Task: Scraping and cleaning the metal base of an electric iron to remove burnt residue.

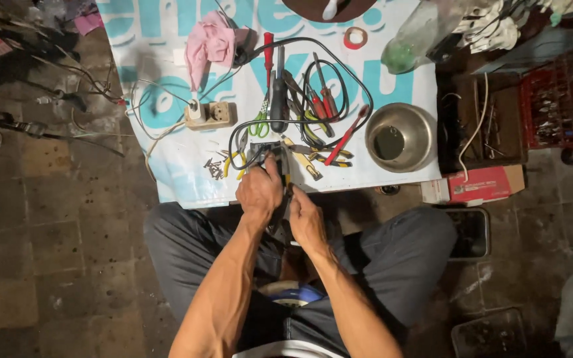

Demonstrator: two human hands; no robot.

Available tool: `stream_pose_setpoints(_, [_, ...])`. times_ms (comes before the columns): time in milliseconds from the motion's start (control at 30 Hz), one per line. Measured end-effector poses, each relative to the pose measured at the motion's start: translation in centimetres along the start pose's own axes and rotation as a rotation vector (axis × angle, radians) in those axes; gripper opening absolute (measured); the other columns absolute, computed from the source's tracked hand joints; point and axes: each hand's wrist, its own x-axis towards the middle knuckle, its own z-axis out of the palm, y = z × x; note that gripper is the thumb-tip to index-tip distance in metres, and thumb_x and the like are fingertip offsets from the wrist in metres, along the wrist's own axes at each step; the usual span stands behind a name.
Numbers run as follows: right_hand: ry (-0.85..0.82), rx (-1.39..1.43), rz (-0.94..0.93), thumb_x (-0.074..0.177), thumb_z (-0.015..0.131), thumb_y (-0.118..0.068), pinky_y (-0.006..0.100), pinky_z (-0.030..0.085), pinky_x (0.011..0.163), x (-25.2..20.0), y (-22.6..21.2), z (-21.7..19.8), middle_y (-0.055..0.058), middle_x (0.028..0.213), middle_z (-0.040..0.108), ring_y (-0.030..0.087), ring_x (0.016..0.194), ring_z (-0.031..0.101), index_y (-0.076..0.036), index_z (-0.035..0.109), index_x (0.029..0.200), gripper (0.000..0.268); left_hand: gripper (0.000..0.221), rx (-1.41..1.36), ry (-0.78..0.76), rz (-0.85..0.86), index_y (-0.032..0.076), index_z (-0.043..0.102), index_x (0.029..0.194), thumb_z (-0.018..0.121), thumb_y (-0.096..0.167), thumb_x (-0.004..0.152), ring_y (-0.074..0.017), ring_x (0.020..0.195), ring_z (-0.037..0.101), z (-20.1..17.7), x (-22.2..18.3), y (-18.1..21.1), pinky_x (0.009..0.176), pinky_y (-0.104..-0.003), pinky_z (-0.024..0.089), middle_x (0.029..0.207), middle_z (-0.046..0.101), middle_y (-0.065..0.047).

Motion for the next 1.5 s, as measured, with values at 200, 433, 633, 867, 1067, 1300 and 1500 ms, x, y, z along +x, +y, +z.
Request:
stream_pose_setpoints(200, [0.028, -0.031, -0.128, 0.094, 0.051, -0.015, 0.045, 0.058, 0.084, 0.1, 0.9, 0.9, 0.019, 0.106, 0.073, 0.033, 0.106, 0.068, -0.016, 0.069, 0.125, 0.036, 0.07, 0.024, -0.04, -0.01, -0.002, 0.07, 0.104, 0.029, 0.054, 0.099, -0.0435, 0.108, 0.068, 0.1, 0.6, 0.2, 0.097, -0.053, 0.049, 0.102, 0.072, -0.027])
stream_pose_setpoints(433, [0.123, -0.001, -0.386, 0.095, 0.049, -0.007, 0.046, 0.057, 0.083, 4.1, 0.7, 1.4, 0.019, 0.103, 0.073, 0.035, 0.105, 0.068, -0.013, 0.069, 0.12, 0.032, 0.075, 0.041, -0.021, 0.011, -0.004, 0.071, 0.102, 0.028, 0.058, 0.098, -0.0469, 0.107, 0.067, 0.6, 1.1, -0.7, 0.096, -0.056, 0.049, 0.1, 0.072, -0.029])
stream_pose_setpoints(633, [0.137, -0.071, -0.402, 0.092, 0.053, -0.002, 0.045, 0.057, 0.084, 5.5, 1.9, 2.3, 0.024, 0.096, 0.072, 0.038, 0.101, 0.069, -0.003, 0.072, 0.106, 0.024, 0.079, 0.06, -0.079, -0.007, -0.005, 0.071, 0.105, 0.025, 0.059, 0.098, -0.0462, 0.11, 0.066, 0.6, 1.1, -0.8, 0.098, -0.056, 0.048, 0.104, 0.071, -0.029])
stream_pose_setpoints(867, [0.132, -0.004, -0.428, 0.095, 0.057, -0.004, 0.047, 0.054, 0.091, 6.1, 3.4, 1.9, 0.028, 0.105, 0.07, 0.041, 0.108, 0.066, 0.003, 0.071, 0.112, 0.023, 0.077, 0.042, -0.093, -0.003, -0.006, 0.07, 0.111, 0.024, 0.056, 0.1, -0.0451, 0.114, 0.065, -0.4, 2.0, 0.4, 0.101, -0.055, 0.047, 0.11, 0.07, -0.03])
stream_pose_setpoints(1067, [0.145, 0.229, -0.185, 0.099, 0.055, -0.013, 0.043, 0.051, 0.098, 4.7, -0.9, 0.8, 0.021, 0.12, 0.069, 0.033, 0.118, 0.063, -0.005, 0.07, 0.122, 0.029, 0.077, 0.061, -0.091, 0.004, -0.006, 0.07, 0.106, 0.026, 0.056, 0.099, -0.047, 0.111, 0.065, -0.2, 0.6, 0.0, 0.1, -0.057, 0.047, 0.106, 0.071, -0.03])
stream_pose_setpoints(1300, [0.168, 0.064, -0.11, 0.092, 0.06, -0.009, 0.044, 0.056, 0.087, 5.6, 1.7, 1.7, 0.018, 0.11, 0.074, 0.037, 0.104, 0.068, -0.01, 0.076, 0.117, 0.029, 0.074, 0.036, -0.084, -0.012, -0.006, 0.071, 0.105, 0.028, 0.054, 0.099, -0.0475, 0.11, 0.065, -0.6, 0.2, 0.2, 0.098, -0.055, 0.048, 0.104, 0.071, -0.03])
stream_pose_setpoints(1500, [0.215, -0.108, -0.242, 0.092, 0.061, -0.013, 0.045, 0.056, 0.089, 4.8, -1.9, 0.6, 0.014, 0.105, 0.076, 0.033, 0.105, 0.069, -0.016, 0.077, 0.113, 0.027, 0.074, 0.049, -0.083, -0.028, -0.003, 0.071, 0.103, 0.029, 0.057, 0.097, -0.0458, 0.11, 0.066, -0.1, 0.6, 0.1, 0.098, -0.054, 0.048, 0.103, 0.071, -0.028])
